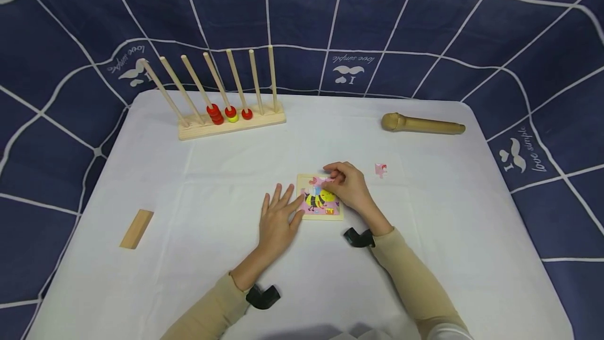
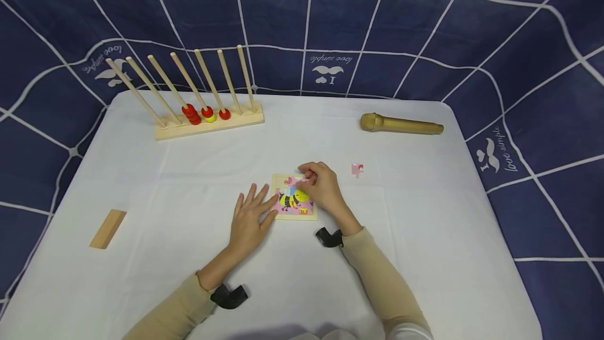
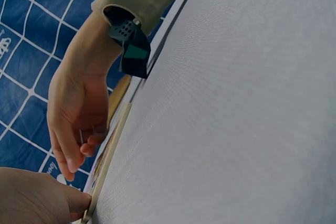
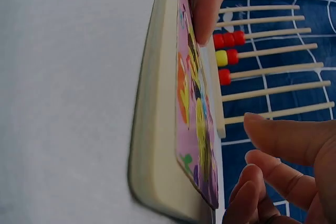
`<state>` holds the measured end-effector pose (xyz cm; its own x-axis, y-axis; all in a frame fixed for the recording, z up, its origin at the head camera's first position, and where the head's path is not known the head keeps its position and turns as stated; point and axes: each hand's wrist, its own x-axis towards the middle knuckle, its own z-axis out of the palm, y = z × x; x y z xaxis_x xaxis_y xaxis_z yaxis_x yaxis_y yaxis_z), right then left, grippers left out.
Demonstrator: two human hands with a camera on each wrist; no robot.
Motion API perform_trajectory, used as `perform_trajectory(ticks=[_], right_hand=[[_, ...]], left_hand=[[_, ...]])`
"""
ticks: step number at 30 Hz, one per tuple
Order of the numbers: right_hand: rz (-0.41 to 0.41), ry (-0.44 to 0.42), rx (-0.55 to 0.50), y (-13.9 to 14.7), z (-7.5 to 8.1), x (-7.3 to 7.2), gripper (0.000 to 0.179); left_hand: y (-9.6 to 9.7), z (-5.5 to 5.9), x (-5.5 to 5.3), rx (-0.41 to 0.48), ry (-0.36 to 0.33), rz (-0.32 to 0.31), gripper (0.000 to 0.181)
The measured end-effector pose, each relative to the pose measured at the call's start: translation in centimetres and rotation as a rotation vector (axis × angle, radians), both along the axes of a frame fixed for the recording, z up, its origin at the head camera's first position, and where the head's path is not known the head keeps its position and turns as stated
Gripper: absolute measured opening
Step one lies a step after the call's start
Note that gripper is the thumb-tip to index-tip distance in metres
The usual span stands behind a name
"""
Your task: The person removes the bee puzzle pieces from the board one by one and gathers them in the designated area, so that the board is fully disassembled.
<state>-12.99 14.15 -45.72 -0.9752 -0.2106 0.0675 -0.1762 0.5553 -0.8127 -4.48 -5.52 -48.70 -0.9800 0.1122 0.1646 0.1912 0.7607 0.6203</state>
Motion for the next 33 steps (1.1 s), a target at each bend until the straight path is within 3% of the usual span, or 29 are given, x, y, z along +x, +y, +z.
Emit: perform_trajectory(ticks=[12, 22, 33], right_hand=[[0.011, -0.006, 0.042, -0.27, -0.59, 0.02, 0.034], [0.007, 0.003, 0.150, -0.61, -0.85, 0.17, 0.030], [0.001, 0.027, 0.152, -0.70, -0.75, 0.35, 0.026]], left_hand=[[0.01, 0.02, -0.02, -0.007, 0.007, 0.000, 0.037], [0.03, 0.01, -0.01, -0.005, 0.011, 0.001, 0.037], [0.07, -0.07, -0.04, 0.017, 0.035, -0.001, 0.036]])
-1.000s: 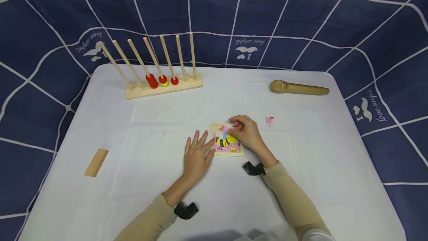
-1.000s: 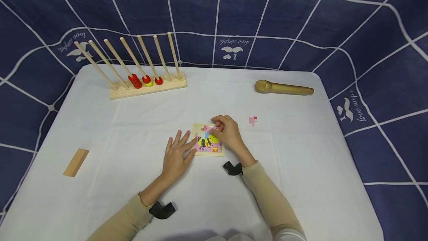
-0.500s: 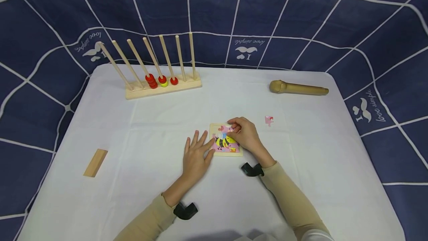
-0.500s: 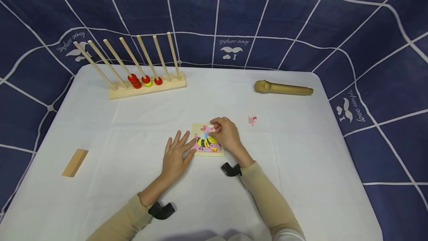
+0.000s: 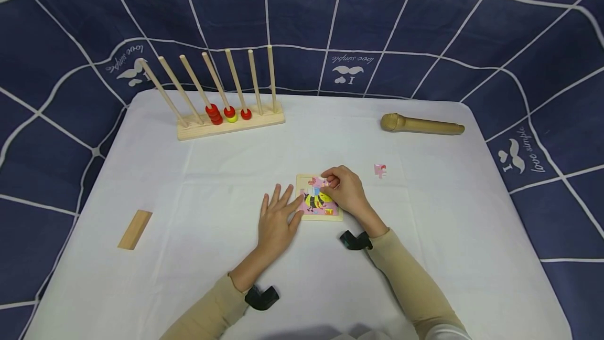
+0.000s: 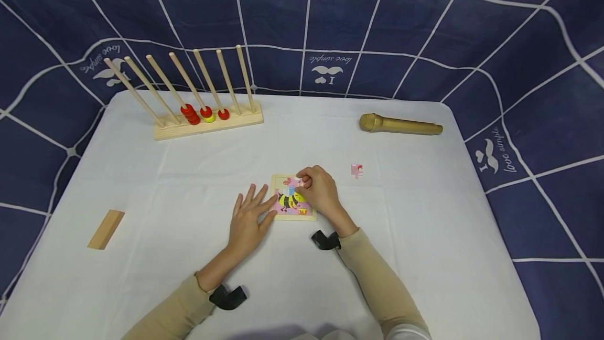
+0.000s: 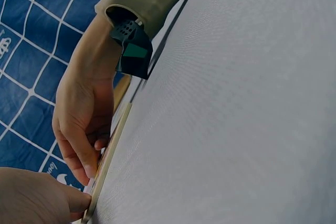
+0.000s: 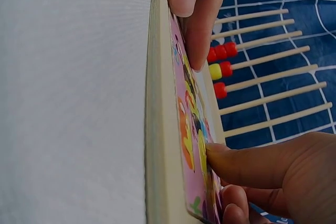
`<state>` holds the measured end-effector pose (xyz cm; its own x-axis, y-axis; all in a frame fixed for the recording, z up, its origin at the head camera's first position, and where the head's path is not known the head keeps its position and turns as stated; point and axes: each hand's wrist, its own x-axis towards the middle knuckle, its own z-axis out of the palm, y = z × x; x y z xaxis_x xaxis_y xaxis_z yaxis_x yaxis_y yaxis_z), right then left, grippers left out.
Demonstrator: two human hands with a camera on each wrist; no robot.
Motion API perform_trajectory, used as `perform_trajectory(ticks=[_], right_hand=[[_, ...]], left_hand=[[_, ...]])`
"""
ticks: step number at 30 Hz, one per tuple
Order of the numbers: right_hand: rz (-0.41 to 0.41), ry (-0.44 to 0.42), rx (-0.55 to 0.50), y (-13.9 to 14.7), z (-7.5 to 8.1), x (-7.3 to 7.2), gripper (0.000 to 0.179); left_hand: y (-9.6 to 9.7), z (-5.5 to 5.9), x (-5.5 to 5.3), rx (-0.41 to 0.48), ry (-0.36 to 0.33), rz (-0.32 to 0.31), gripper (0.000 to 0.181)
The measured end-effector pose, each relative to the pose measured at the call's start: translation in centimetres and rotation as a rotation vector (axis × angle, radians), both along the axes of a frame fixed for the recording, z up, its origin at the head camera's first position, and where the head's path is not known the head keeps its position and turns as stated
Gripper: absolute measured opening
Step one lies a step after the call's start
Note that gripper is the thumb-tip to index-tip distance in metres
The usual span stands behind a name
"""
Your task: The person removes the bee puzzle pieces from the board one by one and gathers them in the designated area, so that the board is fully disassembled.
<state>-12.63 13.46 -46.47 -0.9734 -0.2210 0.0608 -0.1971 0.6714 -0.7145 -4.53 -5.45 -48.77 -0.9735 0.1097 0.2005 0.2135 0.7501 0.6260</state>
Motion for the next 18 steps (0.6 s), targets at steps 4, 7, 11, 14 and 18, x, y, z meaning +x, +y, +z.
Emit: perform_trajectory(ticks=[4, 7, 11, 14, 18], right_hand=[[0.001, -0.002, -0.002, -0.02, 0.04, 0.03, 0.025], [0.005, -0.004, -0.011, -0.01, -0.05, 0.00, 0.025], [0.012, -0.004, -0.022, 0.05, -0.21, -0.03, 0.026], [0.017, -0.003, -0.030, 0.06, -0.22, -0.02, 0.025], [0.033, 0.018, -0.040, 0.05, -0.18, 0.04, 0.024]], left_hand=[[0.01, 0.03, -0.02, 0.004, 0.003, 0.000, 0.036], [0.00, 0.01, -0.05, 0.004, 0.004, 0.000, 0.036], [-0.02, -0.05, -0.06, 0.006, 0.005, 0.001, 0.035], [-0.02, -0.09, -0.05, 0.007, 0.005, 0.000, 0.035], [-0.02, -0.07, -0.04, 0.007, 0.008, -0.001, 0.035]])
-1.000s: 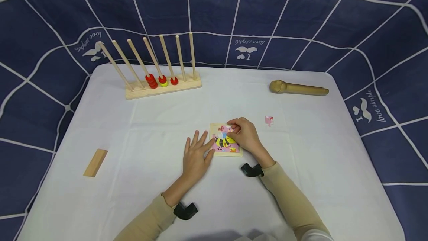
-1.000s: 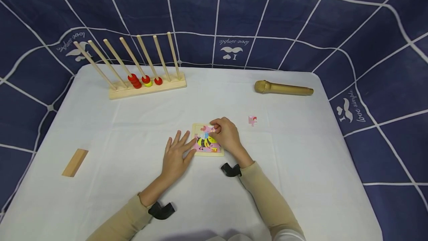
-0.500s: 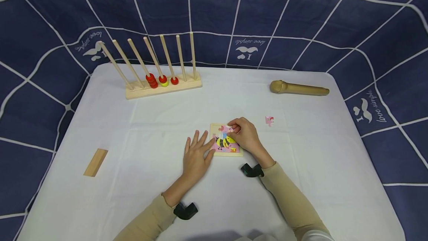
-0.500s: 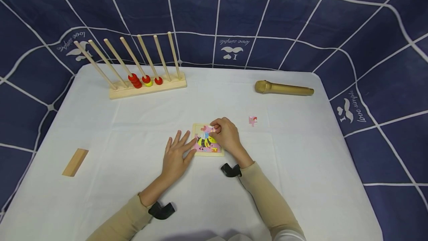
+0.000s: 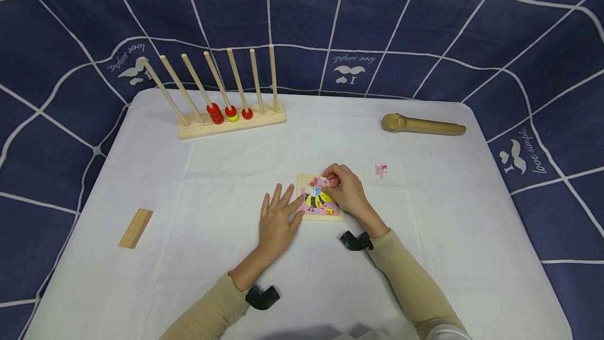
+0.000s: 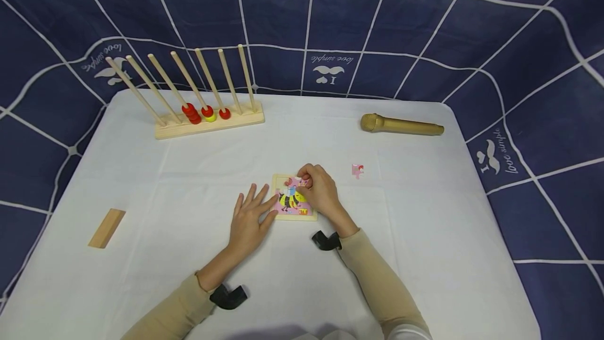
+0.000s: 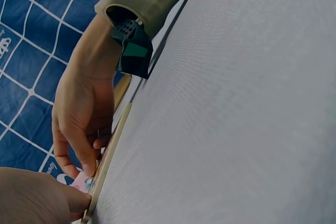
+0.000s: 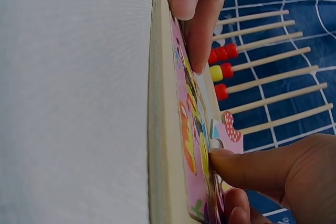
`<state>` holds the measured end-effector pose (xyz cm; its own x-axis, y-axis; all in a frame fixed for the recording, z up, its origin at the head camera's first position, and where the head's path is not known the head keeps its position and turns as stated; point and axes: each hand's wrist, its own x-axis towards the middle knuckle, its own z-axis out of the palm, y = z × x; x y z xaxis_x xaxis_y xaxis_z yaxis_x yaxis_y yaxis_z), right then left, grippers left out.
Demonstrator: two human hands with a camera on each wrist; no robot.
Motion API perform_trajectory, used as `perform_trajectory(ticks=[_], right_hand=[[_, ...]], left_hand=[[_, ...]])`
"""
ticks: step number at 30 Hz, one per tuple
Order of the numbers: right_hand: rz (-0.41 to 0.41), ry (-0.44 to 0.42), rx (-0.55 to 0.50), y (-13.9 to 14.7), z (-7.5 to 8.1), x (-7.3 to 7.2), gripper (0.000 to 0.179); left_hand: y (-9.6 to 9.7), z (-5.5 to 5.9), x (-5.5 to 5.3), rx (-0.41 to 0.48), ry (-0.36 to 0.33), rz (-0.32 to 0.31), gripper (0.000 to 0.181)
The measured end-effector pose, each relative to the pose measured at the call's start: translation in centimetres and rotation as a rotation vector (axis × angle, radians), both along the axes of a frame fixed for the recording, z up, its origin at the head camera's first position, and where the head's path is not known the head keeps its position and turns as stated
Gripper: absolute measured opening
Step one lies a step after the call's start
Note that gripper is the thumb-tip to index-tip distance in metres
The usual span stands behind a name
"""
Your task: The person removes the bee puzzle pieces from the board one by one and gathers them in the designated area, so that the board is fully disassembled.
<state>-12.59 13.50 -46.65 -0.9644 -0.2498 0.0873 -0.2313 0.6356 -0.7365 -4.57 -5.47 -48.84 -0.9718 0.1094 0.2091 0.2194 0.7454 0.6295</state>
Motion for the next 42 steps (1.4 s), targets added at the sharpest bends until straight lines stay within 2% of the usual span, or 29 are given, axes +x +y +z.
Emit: perform_trajectory(ticks=[7, 12, 19, 24, 29, 31, 35, 42], right_hand=[[0.010, 0.006, -0.035, 0.0, 0.1, 0.0, 0.018], [-0.008, -0.029, -0.131, 0.2, 0.5, -0.1, 0.012], [-0.094, -0.096, -0.318, 1.3, 1.4, -0.4, 0.011], [-0.154, -0.121, -0.348, 2.8, 2.5, -0.4, 0.015], [-0.253, -0.091, -0.322, 5.1, 4.9, -0.2, 0.019], [-0.301, -0.074, -0.316, 6.4, 5.3, -0.3, 0.020], [-0.405, -0.064, -0.332, 9.7, 4.4, -1.0, 0.021], [-0.528, -0.069, -0.203, 14.2, 2.5, -1.6, 0.022]], left_hand=[[0.0, 0.1, 0.0, -0.007, 0.000, 0.004, 0.035], [0.1, 0.2, 0.1, -0.006, 0.005, 0.004, 0.035], [0.1, 0.2, 0.1, 0.015, 0.011, 0.001, 0.035], [0.1, 0.1, 0.1, 0.012, 0.017, 0.003, 0.035], [0.1, 0.1, 0.1, 0.008, 0.009, 0.007, 0.035], [0.2, 0.2, 0.1, 0.009, 0.008, 0.008, 0.035], [0.1, 0.1, 0.1, 0.009, 0.008, 0.009, 0.035], [0.1, 0.1, 0.1, 0.005, 0.000, 0.006, 0.036]])
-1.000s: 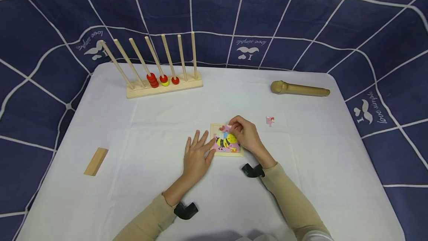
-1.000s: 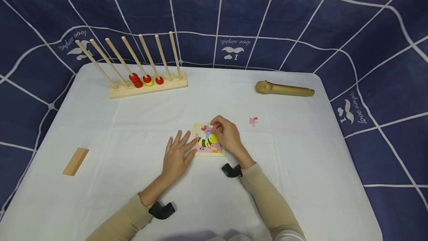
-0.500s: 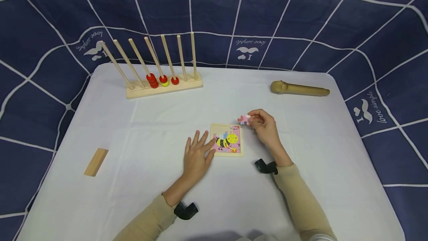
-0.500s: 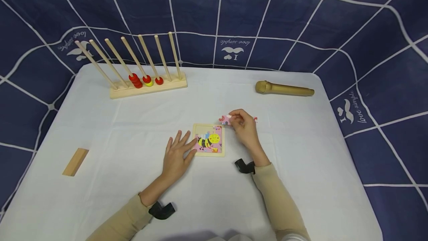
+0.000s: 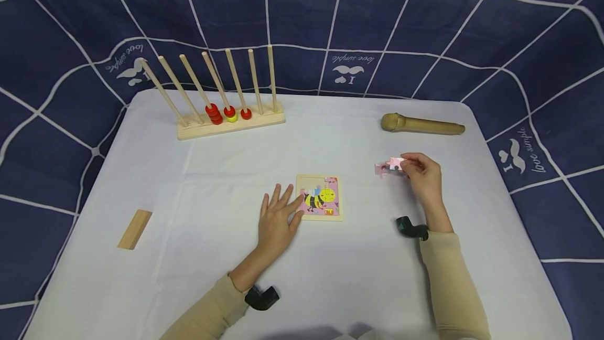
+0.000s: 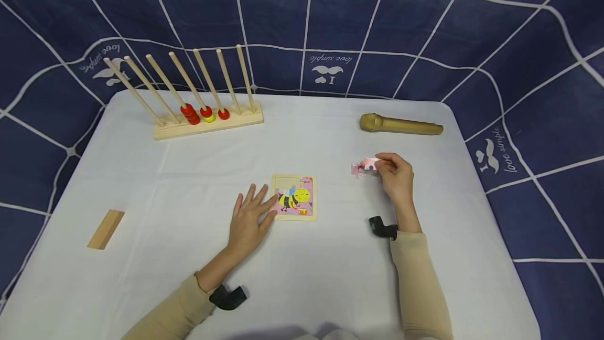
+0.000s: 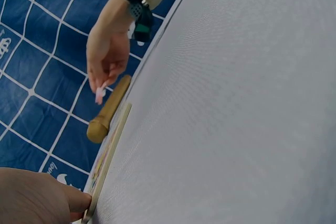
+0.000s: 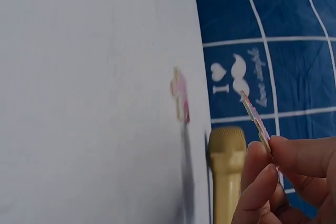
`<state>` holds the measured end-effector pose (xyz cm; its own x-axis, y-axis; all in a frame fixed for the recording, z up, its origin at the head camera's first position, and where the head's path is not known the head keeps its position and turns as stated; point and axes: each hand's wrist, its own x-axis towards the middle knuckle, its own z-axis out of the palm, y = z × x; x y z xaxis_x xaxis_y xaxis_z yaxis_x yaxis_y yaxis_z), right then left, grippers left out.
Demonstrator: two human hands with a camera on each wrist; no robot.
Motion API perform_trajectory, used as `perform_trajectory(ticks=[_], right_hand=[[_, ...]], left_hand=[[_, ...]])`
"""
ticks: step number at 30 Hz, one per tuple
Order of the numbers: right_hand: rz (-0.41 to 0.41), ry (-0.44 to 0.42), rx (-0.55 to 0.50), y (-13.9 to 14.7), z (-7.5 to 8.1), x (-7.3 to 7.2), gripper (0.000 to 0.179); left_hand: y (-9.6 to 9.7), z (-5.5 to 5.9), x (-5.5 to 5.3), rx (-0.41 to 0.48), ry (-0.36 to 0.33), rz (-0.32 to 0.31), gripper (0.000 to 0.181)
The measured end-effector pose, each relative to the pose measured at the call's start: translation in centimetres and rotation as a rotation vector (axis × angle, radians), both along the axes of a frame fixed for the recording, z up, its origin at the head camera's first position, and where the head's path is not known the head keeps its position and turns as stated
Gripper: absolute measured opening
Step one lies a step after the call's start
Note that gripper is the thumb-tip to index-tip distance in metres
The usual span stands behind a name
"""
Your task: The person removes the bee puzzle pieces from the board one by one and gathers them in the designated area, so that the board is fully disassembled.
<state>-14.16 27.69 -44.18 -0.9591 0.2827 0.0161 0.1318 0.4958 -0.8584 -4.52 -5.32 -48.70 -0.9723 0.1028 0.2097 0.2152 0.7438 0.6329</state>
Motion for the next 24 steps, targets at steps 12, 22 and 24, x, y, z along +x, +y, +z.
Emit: perform_trajectory(ticks=[12, 22, 24], right_hand=[[-0.009, -0.055, 0.050, 1.8, -1.4, -0.3, 0.020], [0.019, -0.068, 0.135, 1.7, -2.2, -0.6, 0.020], [0.010, -0.068, 0.171, 1.6, -2.3, -0.7, 0.019]], left_hand=[[-0.1, -0.1, 0.0, 0.012, 0.006, -0.001, 0.035], [0.0, 0.0, 0.1, 0.007, -0.002, -0.002, 0.035], [0.0, 0.0, 0.1, 0.006, -0.003, -0.002, 0.036]])
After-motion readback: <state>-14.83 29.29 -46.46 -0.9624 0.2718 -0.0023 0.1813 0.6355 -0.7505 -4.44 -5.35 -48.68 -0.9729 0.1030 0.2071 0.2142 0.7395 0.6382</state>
